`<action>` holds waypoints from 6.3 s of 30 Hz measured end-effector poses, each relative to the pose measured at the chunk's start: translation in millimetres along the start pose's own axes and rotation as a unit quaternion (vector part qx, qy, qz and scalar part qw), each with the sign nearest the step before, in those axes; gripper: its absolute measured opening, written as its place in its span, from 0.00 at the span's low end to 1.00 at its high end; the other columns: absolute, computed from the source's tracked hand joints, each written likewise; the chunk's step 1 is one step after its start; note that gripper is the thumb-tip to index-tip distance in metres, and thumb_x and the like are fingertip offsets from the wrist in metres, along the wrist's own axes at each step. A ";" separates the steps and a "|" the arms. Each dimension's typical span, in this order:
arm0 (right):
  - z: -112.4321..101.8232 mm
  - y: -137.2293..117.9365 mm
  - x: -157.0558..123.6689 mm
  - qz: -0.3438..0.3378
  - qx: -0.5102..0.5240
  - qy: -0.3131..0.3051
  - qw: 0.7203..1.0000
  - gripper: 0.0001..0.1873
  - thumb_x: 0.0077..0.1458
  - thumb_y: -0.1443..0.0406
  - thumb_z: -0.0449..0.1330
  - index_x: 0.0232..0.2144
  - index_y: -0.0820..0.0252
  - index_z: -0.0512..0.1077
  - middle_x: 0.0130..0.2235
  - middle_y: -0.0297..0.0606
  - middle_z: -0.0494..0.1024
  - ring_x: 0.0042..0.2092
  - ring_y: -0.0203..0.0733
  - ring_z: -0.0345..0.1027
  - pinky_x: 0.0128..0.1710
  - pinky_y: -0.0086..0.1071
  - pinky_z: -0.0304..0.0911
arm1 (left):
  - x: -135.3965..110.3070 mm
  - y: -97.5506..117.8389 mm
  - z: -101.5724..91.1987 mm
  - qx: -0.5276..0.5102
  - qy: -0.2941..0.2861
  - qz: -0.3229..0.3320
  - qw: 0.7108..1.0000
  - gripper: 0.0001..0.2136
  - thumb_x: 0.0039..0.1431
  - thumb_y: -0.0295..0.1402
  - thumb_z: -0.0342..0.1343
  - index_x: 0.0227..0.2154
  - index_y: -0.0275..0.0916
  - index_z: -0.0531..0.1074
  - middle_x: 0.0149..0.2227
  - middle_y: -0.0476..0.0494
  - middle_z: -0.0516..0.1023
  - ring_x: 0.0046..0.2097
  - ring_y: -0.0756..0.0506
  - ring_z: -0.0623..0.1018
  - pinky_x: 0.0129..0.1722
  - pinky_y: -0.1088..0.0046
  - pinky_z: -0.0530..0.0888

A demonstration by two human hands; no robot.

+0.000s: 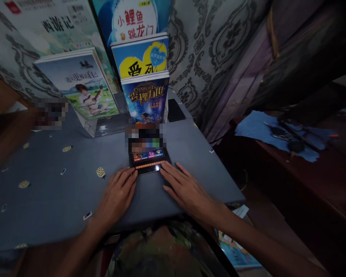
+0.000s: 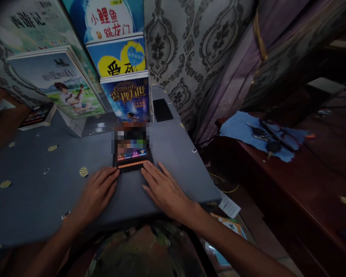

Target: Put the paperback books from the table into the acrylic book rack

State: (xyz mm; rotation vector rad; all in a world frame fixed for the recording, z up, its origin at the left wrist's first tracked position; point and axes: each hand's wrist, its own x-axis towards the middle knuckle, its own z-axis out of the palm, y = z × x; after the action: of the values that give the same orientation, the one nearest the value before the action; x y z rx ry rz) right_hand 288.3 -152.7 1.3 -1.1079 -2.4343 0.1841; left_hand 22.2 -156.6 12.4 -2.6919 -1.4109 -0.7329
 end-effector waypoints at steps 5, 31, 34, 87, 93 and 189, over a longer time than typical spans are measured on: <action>-4.6 6.1 12.7 0.012 0.009 0.006 1.000 0.21 0.66 0.66 0.54 0.60 0.56 0.70 0.59 0.48 0.75 0.60 0.50 0.69 0.62 0.55 0.63 | 15.1 -10.1 -7.0 -0.069 -0.017 -0.050 0.996 0.11 0.70 0.32 0.47 0.49 0.41 0.72 0.54 0.38 0.74 0.55 0.41 0.75 0.56 0.55 0.74; 30.5 52.7 100.1 0.143 0.022 0.058 0.988 0.23 0.66 0.63 0.51 0.58 0.68 0.70 0.64 0.58 0.66 0.66 0.58 0.60 0.64 0.55 0.59 | 72.9 -66.4 41.9 -0.069 -0.008 -0.144 0.987 0.21 0.67 0.40 0.49 0.57 0.36 0.71 0.63 0.30 0.69 0.67 0.33 0.65 0.66 0.46 0.61; 24.7 47.5 101.6 0.155 -0.003 0.043 0.987 0.23 0.66 0.63 0.51 0.58 0.67 0.70 0.63 0.57 0.67 0.64 0.57 0.62 0.63 0.51 0.60 | 74.6 -68.1 38.9 -0.134 0.003 -0.162 0.978 0.21 0.65 0.40 0.51 0.57 0.37 0.72 0.63 0.31 0.70 0.67 0.34 0.66 0.66 0.47 0.60; -17.9 67.4 104.6 0.330 0.721 0.053 0.607 0.10 0.56 0.70 0.58 0.38 0.62 0.78 0.26 0.33 0.77 0.25 0.32 0.69 0.27 0.25 0.71 | 81.7 -59.5 5.2 -0.458 0.102 -0.231 0.852 0.20 0.47 0.42 0.68 0.44 0.42 0.82 0.45 0.41 0.81 0.49 0.37 0.77 0.56 0.60 0.71; -22.4 60.0 104.1 0.287 0.727 -0.015 0.623 0.15 0.65 0.57 0.56 0.37 0.63 0.75 0.32 0.44 0.83 0.27 0.34 0.75 0.23 0.23 0.68 | 83.4 -54.6 -1.2 -0.391 0.186 -0.233 0.871 0.16 0.55 0.48 0.62 0.39 0.42 0.80 0.40 0.45 0.78 0.47 0.40 0.75 0.52 0.66 0.70; -6.0 97.7 105.4 0.147 0.173 0.157 0.961 0.15 0.70 0.63 0.48 0.50 0.60 0.71 0.40 0.42 0.80 0.46 0.46 0.73 0.49 0.38 0.63 | 150.7 59.8 13.1 0.243 -0.241 -0.109 0.933 0.19 0.70 0.32 0.40 0.44 0.30 0.76 0.43 0.29 0.82 0.45 0.34 0.82 0.41 0.60 0.77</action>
State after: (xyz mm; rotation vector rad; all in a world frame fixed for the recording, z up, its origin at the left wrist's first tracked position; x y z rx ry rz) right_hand 297.3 -9.7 14.0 -1.2246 -1.8639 0.4702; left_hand 146.8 -72.5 74.5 -2.4174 -1.7147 0.2922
